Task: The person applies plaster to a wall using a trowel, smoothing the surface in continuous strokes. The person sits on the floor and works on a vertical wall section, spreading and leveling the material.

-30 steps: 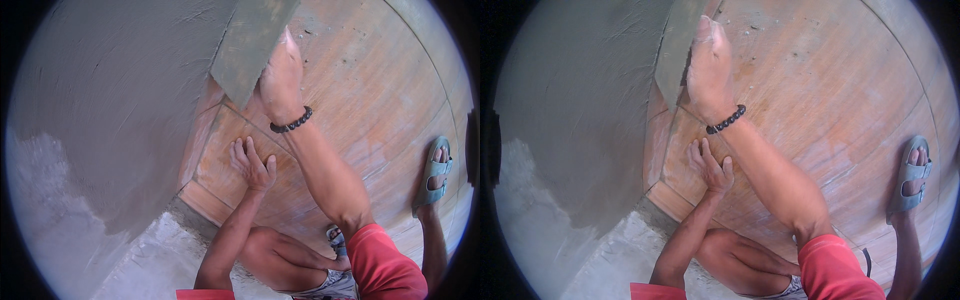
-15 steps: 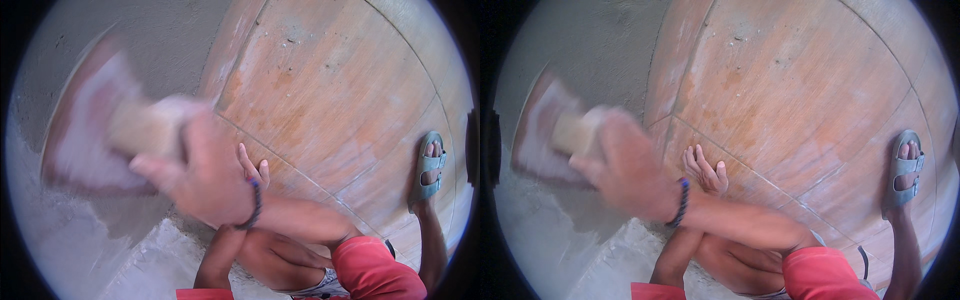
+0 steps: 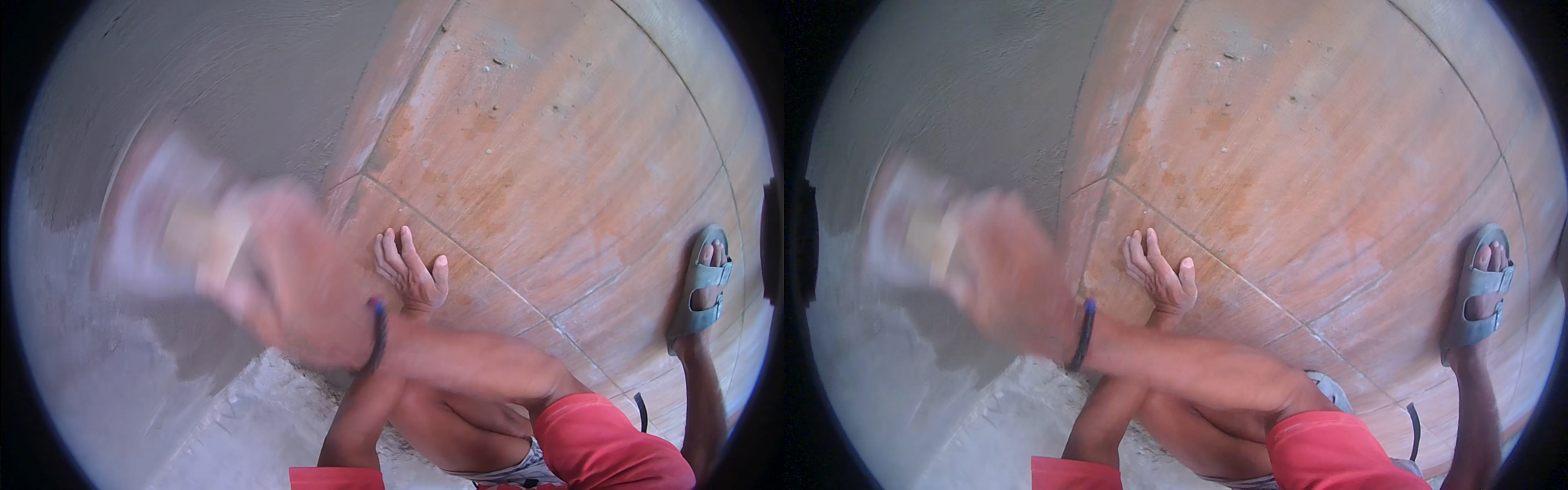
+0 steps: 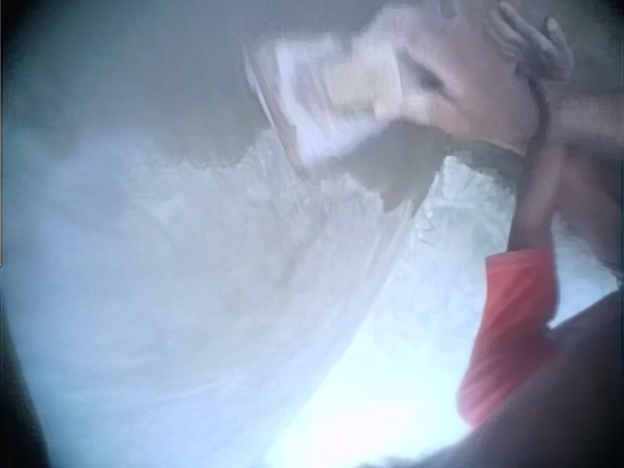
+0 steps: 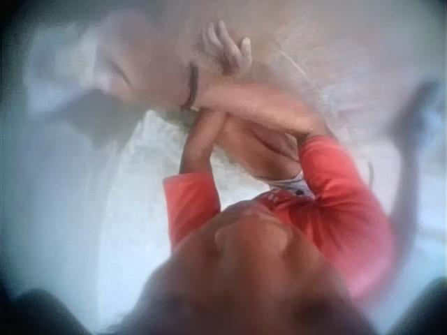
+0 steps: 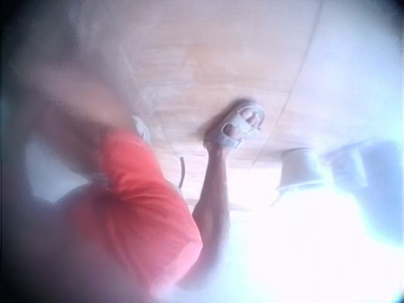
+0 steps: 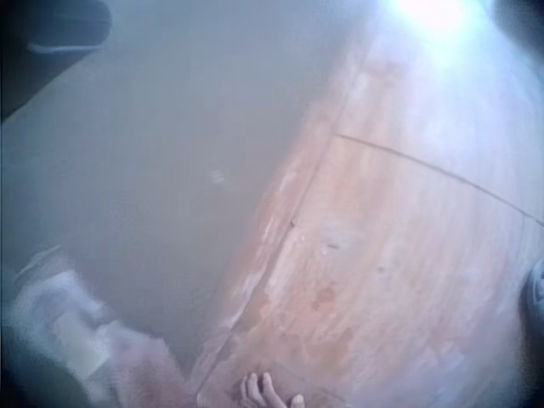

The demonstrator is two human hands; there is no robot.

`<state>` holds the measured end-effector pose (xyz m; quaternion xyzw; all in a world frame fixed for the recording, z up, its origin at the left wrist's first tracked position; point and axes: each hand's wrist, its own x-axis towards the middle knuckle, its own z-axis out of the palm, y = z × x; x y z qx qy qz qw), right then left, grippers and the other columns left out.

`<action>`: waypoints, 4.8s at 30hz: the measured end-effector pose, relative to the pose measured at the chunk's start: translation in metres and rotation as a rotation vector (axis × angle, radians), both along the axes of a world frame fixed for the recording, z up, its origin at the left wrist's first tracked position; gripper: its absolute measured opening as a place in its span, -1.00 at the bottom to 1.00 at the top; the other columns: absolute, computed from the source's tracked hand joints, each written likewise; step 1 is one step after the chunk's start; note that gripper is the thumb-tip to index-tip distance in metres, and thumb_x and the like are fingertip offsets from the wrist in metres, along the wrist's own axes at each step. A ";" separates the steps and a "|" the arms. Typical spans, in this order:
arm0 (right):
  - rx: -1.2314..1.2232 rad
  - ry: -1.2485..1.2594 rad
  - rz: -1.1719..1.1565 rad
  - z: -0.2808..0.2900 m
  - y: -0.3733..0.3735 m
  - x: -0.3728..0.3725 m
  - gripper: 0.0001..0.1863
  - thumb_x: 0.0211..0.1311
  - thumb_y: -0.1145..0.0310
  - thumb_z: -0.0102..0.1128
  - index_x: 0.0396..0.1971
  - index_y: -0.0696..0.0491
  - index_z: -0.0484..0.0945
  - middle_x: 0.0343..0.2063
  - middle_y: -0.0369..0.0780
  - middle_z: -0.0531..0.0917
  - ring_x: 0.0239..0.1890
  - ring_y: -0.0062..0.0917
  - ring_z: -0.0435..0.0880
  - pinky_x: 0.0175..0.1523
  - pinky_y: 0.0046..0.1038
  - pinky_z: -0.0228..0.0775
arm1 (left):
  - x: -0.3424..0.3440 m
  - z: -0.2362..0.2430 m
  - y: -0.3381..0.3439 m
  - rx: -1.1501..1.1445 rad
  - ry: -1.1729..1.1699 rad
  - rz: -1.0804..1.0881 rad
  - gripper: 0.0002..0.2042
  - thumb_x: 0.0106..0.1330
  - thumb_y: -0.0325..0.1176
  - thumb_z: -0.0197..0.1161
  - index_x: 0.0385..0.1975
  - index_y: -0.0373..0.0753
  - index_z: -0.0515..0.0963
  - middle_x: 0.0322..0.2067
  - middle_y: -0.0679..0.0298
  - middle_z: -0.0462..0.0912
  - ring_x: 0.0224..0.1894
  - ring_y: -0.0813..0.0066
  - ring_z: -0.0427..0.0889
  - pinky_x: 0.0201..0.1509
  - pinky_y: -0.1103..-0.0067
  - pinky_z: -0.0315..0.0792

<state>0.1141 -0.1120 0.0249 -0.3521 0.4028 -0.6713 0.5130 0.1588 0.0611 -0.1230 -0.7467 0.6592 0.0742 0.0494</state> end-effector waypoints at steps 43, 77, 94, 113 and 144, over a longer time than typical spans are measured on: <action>0.176 -0.239 0.225 -0.001 0.060 0.013 -0.53 0.19 0.34 0.27 0.04 0.18 0.37 -0.09 -0.07 0.49 0.00 -0.29 0.48 0.13 -0.26 0.34 | 0.016 -0.004 0.011 0.025 0.068 0.039 -0.25 0.34 0.17 -0.03 0.32 -0.37 0.18 0.31 -0.12 0.09 0.35 -0.21 0.06 0.32 -0.05 -0.02; 0.669 -0.649 0.256 -0.047 0.046 0.040 -0.48 0.27 0.17 0.31 0.06 0.14 0.34 -0.10 -0.23 0.52 -0.03 -0.55 0.51 0.11 -0.43 0.38 | 0.004 0.015 0.001 -0.032 0.094 0.055 -0.27 0.36 0.06 0.04 0.35 -0.40 0.15 0.31 -0.18 0.11 0.35 -0.25 0.07 0.37 0.02 0.01; 0.290 -0.870 0.102 -0.144 -0.017 -0.079 -0.45 0.42 0.22 0.09 0.28 0.17 0.23 0.12 -0.19 0.49 0.12 -0.50 0.49 0.22 -0.39 0.35 | 0.002 -0.015 0.006 -0.124 0.074 -0.018 -0.25 0.39 0.18 -0.10 0.35 -0.37 0.16 0.31 -0.15 0.10 0.35 -0.27 0.03 0.33 -0.07 -0.06; 0.453 -0.542 0.097 -0.078 -0.046 -0.037 -0.35 0.28 0.02 0.25 0.12 0.21 0.29 -0.04 -0.12 0.52 0.01 -0.44 0.54 -0.02 -0.40 0.48 | 0.012 -0.022 0.017 -0.136 0.111 -0.022 -0.25 0.39 0.17 -0.12 0.34 -0.38 0.15 0.32 -0.16 0.09 0.35 -0.27 0.02 0.34 -0.08 -0.08; 0.241 -1.034 -0.010 -0.154 -0.164 -0.131 -0.62 0.47 0.19 -0.10 0.01 0.17 0.51 -0.11 -0.16 0.65 -0.12 -0.45 0.70 -0.12 -0.42 0.67 | 0.004 -0.013 0.007 -0.091 0.054 -0.045 -0.26 0.39 0.09 -0.12 0.35 -0.44 0.08 0.31 -0.21 0.05 0.34 -0.27 0.01 0.35 -0.08 -0.10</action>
